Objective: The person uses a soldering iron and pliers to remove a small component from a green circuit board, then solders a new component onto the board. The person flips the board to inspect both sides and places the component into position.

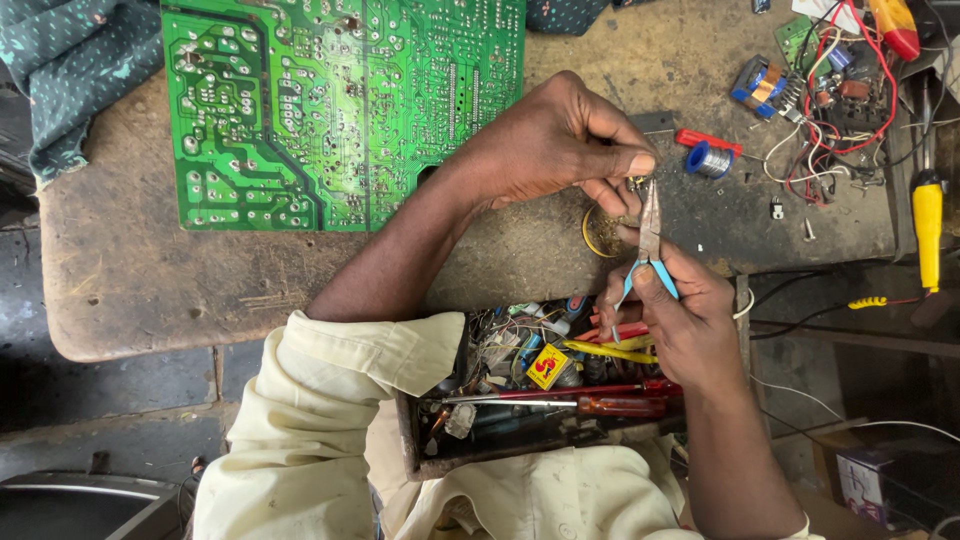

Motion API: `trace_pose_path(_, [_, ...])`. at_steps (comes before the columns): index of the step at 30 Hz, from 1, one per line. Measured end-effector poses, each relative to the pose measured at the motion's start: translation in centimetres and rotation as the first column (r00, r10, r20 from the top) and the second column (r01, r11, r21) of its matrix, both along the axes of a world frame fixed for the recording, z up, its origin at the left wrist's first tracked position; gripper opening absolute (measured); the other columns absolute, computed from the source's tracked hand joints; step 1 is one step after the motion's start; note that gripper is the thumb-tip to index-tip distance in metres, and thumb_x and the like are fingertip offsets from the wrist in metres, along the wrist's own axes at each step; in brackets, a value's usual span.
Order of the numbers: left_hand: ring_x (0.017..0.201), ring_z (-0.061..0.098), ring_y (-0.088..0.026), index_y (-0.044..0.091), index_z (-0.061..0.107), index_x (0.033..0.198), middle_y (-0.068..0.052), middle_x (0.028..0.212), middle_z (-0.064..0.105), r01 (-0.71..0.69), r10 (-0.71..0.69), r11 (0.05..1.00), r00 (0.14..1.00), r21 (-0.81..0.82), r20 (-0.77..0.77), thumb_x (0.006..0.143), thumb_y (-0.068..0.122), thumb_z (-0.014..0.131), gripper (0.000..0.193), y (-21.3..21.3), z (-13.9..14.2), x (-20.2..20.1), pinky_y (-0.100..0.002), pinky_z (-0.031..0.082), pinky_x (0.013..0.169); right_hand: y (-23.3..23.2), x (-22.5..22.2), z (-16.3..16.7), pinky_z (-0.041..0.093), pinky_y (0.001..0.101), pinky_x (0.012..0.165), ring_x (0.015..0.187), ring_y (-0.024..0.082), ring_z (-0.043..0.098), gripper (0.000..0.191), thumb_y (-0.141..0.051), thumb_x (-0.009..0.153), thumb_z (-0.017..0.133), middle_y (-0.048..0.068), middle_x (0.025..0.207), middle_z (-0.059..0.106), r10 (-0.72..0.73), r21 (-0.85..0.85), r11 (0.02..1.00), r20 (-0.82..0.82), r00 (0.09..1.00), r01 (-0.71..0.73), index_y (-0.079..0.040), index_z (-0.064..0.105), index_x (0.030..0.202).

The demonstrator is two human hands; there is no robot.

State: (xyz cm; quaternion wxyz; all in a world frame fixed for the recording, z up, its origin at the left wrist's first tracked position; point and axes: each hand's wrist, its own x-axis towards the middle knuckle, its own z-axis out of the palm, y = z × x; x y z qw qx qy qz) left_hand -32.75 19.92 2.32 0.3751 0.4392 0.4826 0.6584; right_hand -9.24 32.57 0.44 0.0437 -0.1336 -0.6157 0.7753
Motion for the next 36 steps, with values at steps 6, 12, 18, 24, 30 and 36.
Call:
trace_pose_path(6, [0.082,0.083,-0.023,-0.007,0.075,0.111,-0.019,0.092,0.080,-0.017,0.017,1.000,1.000,-0.008,-0.023,0.093,0.018,0.077,0.031,0.0,0.1,-0.1,-0.034,0.067,0.071,-0.2,-0.3,0.4,0.065,0.0354,0.070,0.078,0.020,0.070,0.046,-0.017,0.107,0.056,0.013,0.095,0.068,-0.002,0.019,1.000,0.007,1.000,0.002,0.001,0.051,0.149])
trace_pose_path(12, [0.081,0.081,-0.020,-0.003,0.076,0.116,-0.017,0.095,0.080,-0.032,0.032,0.999,0.999,0.008,-0.016,0.096,0.017,0.076,0.028,-0.1,0.0,-0.1,-0.033,0.067,0.072,0.3,1.1,1.1,0.064,0.0351,0.078,0.089,0.024,0.075,0.049,-0.015,0.106,0.051,0.015,0.103,0.073,0.002,0.170,0.985,0.077,0.997,-0.015,0.004,0.047,0.150])
trace_pose_path(18, [0.084,0.081,-0.017,0.005,0.075,0.121,-0.010,0.102,0.077,-0.031,0.032,0.999,0.994,0.008,-0.105,0.098,0.016,0.073,0.026,0.2,-0.2,-0.2,-0.030,0.066,0.074,2.0,3.0,3.1,0.061,0.0318,0.077,0.087,0.019,0.070,0.049,-0.014,0.107,0.054,0.013,0.104,0.071,-0.083,0.302,0.950,-0.005,0.996,0.081,0.003,0.049,0.153])
trace_pose_path(24, [0.085,0.078,-0.016,0.005,0.076,0.123,-0.008,0.102,0.074,-0.026,0.030,0.999,0.990,0.028,-0.137,0.099,0.016,0.074,0.026,0.0,-0.5,-0.1,-0.030,0.066,0.076,3.6,3.4,4.5,0.050,0.0342,0.073,0.090,0.022,0.061,0.037,-0.012,0.098,0.076,0.013,0.106,0.068,-0.301,0.961,0.197,-0.131,0.944,0.196,-0.005,0.072,0.134])
trace_pose_path(30, [0.085,0.078,-0.015,0.005,0.076,0.121,-0.008,0.102,0.075,-0.042,0.043,0.999,0.988,0.009,-0.150,0.097,0.015,0.076,0.026,0.0,-0.5,-0.2,-0.029,0.065,0.075,5.0,1.4,3.4,0.051,0.0407,0.091,0.099,0.027,0.057,0.033,-0.013,0.097,0.087,0.008,0.113,0.072,-0.129,0.962,-0.173,-0.233,0.964,0.210,-0.008,0.078,0.128])
trace_pose_path(36, [0.084,0.079,-0.015,0.004,0.075,0.121,-0.009,0.102,0.079,-0.026,0.024,1.000,0.992,-0.009,-0.123,0.097,0.014,0.076,0.026,0.2,-0.9,-0.3,-0.028,0.067,0.072,4.9,-1.0,3.6,0.050,0.0434,0.093,0.105,0.030,0.057,0.032,-0.011,0.093,0.088,0.008,0.118,0.071,-0.059,0.938,-0.234,-0.275,0.960,0.254,-0.007,0.078,0.122])
